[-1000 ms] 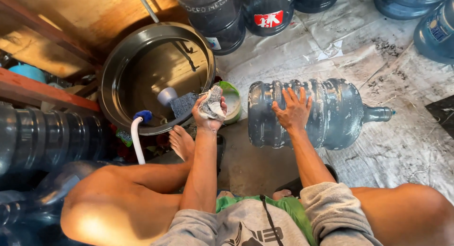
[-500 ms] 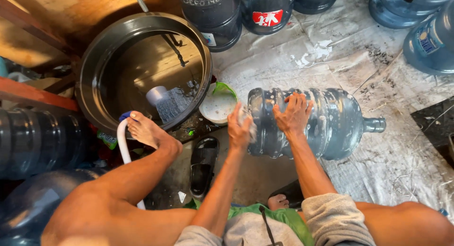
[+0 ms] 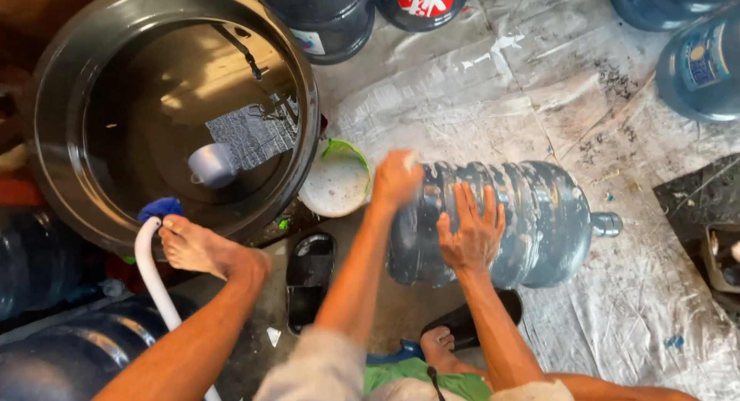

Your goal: Washing and scrubbing a large plastic water jug using a sponge and water.

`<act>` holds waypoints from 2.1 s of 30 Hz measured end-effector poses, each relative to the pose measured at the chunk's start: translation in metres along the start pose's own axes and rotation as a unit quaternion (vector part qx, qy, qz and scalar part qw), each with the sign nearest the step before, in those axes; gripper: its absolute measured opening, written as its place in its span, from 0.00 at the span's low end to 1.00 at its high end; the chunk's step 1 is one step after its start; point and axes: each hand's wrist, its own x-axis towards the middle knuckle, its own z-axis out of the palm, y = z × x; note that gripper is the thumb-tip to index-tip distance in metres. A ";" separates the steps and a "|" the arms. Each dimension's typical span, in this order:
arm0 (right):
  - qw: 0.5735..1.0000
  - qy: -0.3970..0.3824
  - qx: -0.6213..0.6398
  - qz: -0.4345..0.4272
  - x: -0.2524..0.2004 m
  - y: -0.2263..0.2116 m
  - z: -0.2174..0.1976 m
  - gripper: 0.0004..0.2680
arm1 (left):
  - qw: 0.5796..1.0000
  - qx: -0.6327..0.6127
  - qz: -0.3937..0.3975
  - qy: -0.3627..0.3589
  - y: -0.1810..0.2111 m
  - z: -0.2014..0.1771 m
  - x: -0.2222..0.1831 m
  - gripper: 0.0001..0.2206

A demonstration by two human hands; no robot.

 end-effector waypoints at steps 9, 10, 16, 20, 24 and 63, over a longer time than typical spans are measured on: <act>1.000 -0.014 0.006 0.013 -0.011 -0.005 -0.006 0.21 | 0.980 0.017 -0.162 -0.111 -0.026 0.038 0.067 0.19; 1.000 -0.010 0.009 0.009 -0.011 -0.005 -0.009 0.21 | 0.981 0.017 -0.159 -0.105 -0.006 0.020 0.045 0.19; 0.997 -0.059 0.015 0.052 0.000 -0.004 -0.002 0.20 | 0.960 -0.034 0.278 0.023 0.043 -0.039 -0.077 0.16; 0.999 -0.035 0.005 0.028 -0.007 -0.001 -0.001 0.21 | 0.994 -0.090 0.060 0.012 0.018 -0.016 -0.030 0.15; 0.998 -0.032 0.030 0.045 0.012 -0.003 0.002 0.20 | 0.993 -0.107 -0.046 -0.004 0.015 -0.016 -0.010 0.19; 0.996 -0.068 0.016 0.057 0.051 -0.002 0.017 0.18 | 0.957 -0.086 0.147 0.236 0.019 -0.003 -0.079 0.22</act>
